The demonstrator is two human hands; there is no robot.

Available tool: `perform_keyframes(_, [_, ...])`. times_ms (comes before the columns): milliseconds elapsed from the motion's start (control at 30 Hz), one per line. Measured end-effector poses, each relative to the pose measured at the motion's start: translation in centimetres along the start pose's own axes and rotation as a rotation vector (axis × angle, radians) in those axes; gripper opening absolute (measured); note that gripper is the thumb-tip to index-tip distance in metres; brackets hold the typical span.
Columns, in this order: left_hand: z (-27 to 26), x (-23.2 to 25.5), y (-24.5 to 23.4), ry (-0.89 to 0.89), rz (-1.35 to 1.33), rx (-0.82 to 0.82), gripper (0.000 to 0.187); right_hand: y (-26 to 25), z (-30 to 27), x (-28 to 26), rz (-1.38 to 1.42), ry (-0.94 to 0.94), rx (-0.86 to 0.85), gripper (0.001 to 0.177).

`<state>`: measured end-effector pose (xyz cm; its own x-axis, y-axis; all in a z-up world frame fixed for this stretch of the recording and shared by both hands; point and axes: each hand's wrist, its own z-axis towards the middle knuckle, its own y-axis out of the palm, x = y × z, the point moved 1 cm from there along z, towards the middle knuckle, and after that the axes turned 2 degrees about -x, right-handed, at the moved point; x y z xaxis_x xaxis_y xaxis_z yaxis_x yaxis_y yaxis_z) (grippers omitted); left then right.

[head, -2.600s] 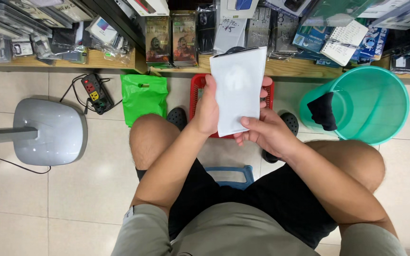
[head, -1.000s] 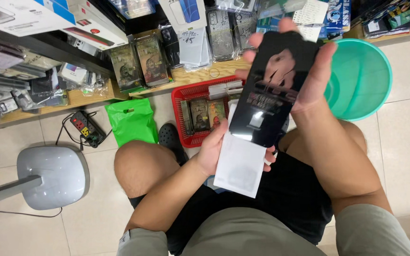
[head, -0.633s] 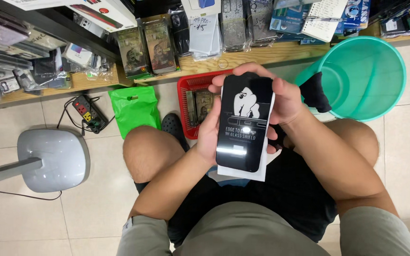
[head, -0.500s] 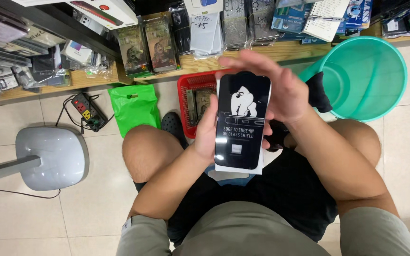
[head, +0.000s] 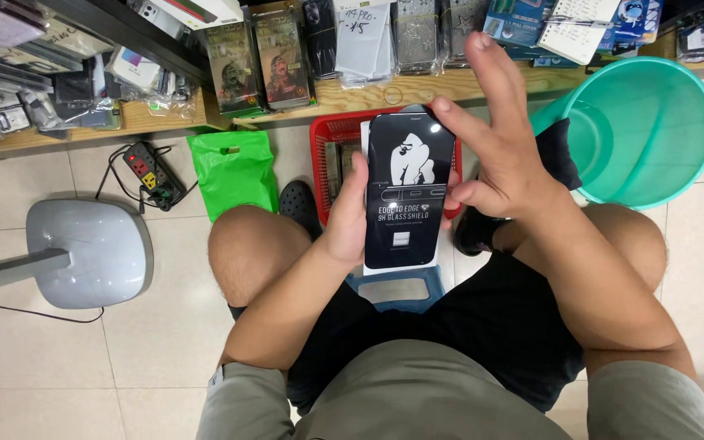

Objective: The person organizes screen protectors by inserting them into white paper sleeves and placing the sleeved items into a red basket.

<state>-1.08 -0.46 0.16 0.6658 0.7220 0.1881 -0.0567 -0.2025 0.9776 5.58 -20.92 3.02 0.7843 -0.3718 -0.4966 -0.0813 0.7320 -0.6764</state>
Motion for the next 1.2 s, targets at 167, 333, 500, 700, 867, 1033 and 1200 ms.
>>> perform_keyframes(167, [0.0, 0.2, 0.0, 0.042, 0.037, 0.050, 0.089, 0.2, -0.2, -0.2, -0.053, 0.003, -0.030, 0.080])
perform_keyframes(333, [0.2, 0.8, 0.6, 0.113, 0.027, 0.021, 0.082, 0.7, -0.5, -1.1, -0.117, -0.023, -0.083, 0.087])
perform_keyframes(500, [0.2, 1.5, 0.4, 0.155, -0.006, -0.036, 0.073, 2.0, -0.9, -2.4, -0.191, -0.130, -0.089, 0.082])
perform_keyframes(700, [-0.3, 2.6, 0.6, 0.068, -0.100, -0.084, 0.083, 3.9, -2.3, -4.3, -0.217, -0.232, -0.112, 0.074])
perform_keyframes(867, [-0.3, 4.1, 0.8, 0.159, 0.002, -0.118, 0.088, 5.2, -3.6, -5.1, -0.164, -0.274, -0.128, 0.069])
perform_keyframes(1033, [-0.1, 3.1, 0.6, 0.213, 0.008, -0.039, 0.087, 4.2, -4.3, -3.6, -0.159, -0.249, -0.040, 0.071])
perform_keyframes(1200, [0.2, 1.0, -0.6, 0.178, 0.136, -0.016, 0.084, 1.4, -3.6, -0.7, -0.244, -0.020, 0.073, 0.081])
